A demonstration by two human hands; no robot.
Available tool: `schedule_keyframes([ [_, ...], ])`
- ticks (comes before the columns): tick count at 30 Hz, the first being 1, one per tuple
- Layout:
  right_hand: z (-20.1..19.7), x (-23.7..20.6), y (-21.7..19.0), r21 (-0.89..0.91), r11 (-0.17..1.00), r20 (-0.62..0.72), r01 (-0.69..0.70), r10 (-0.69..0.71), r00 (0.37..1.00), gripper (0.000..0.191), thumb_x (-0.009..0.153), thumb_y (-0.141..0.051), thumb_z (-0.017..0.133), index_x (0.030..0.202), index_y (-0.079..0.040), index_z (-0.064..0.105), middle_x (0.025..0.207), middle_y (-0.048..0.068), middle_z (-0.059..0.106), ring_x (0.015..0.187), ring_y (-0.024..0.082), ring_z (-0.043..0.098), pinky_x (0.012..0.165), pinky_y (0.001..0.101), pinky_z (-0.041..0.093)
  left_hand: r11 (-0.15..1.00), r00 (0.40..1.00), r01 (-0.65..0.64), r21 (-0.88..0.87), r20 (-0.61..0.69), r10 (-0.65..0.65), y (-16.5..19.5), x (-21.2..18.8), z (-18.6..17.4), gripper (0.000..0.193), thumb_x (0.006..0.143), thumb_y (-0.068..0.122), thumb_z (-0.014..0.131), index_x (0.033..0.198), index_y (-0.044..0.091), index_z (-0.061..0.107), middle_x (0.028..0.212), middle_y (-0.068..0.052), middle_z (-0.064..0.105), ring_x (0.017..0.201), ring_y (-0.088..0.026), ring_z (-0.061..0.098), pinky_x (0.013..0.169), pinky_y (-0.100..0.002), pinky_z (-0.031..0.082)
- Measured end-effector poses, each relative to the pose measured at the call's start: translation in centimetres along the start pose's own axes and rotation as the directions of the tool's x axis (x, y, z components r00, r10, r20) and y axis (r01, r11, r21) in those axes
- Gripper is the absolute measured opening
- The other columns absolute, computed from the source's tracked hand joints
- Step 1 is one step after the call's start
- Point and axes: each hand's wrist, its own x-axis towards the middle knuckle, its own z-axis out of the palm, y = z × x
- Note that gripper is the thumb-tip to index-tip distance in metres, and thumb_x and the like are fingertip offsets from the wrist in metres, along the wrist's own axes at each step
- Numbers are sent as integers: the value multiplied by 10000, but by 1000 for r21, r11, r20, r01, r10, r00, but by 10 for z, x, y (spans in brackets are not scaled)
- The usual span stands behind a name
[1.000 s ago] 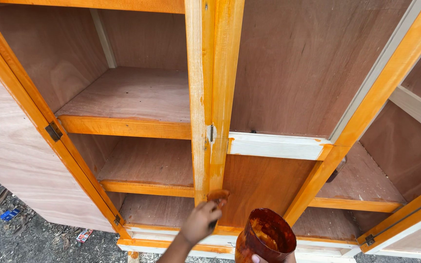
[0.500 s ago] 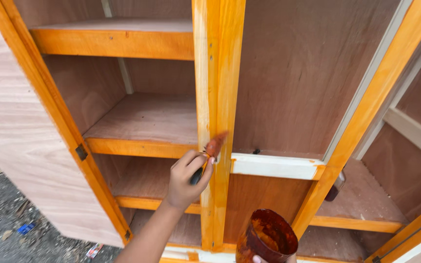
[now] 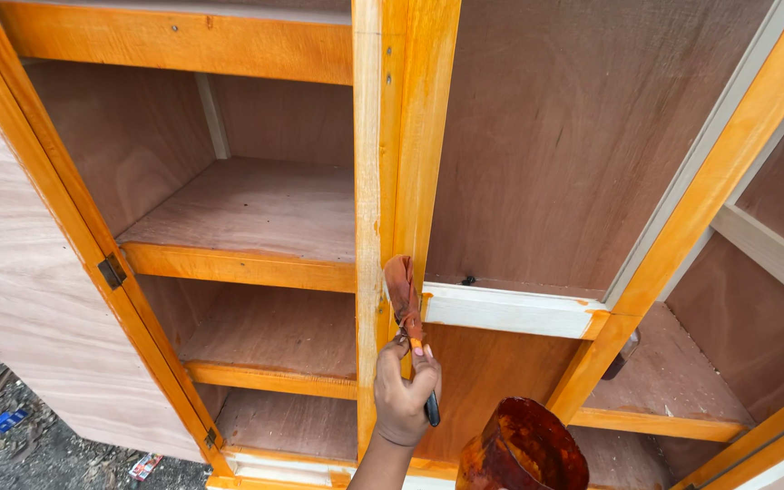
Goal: The person applies an orange wood stain to a wooden cabinet using a cloth applicator, wiping the stain onto the door panels, frame edges, and top rail. They hold a cut plastic bottle filled with stain in one hand and dip the applicator into it between strokes, working across different sections of the cabinet.
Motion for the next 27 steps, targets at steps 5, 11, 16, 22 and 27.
schedule_keyframes([
  [5,-5,6,-12,-27,1000,-34,-8,7,999,942,645,-79,854,1469,9,406,1384,230,589,1277,330,601,1072,502,483,983,973,185,-22,146,-179,-7,-23,-20,302,878,52,750,1163,5,660,811,-135,563,701,-280,608,565,-407,471],
  [11,-7,29,-42,-137,991,-107,12,-27,994,930,651,-85,853,1464,10,410,1370,232,597,1259,325,613,1061,492,494,193,426,880,-435,541,-725,-22,-57,-27,300,943,233,660,1163,29,677,947,-76,704,680,-208,653,578,-315,540],
  [16,-17,34,-82,-218,976,-80,-3,-15,997,921,657,-89,852,1460,10,413,1359,233,604,1245,320,623,1051,485,503,-468,313,687,-556,807,-500,-31,-102,-42,659,860,531,647,1292,54,507,1113,-119,643,881,-254,676,697,-389,576],
  [22,-22,70,-111,-182,982,-92,-44,28,995,877,671,-58,839,1449,3,438,1342,215,616,1227,312,635,1050,482,512,-674,136,670,-311,944,-300,-27,-114,-60,465,972,186,597,1401,52,478,1281,-188,566,1021,-274,630,805,-434,564],
  [27,-14,97,-117,-27,999,55,26,-25,998,937,652,-45,850,1470,-16,394,1404,164,561,1292,281,562,1092,451,443,-653,83,640,-404,882,-464,3,-84,-57,701,833,128,565,1450,397,369,1366,-79,609,791,-257,642,636,-385,527],
])
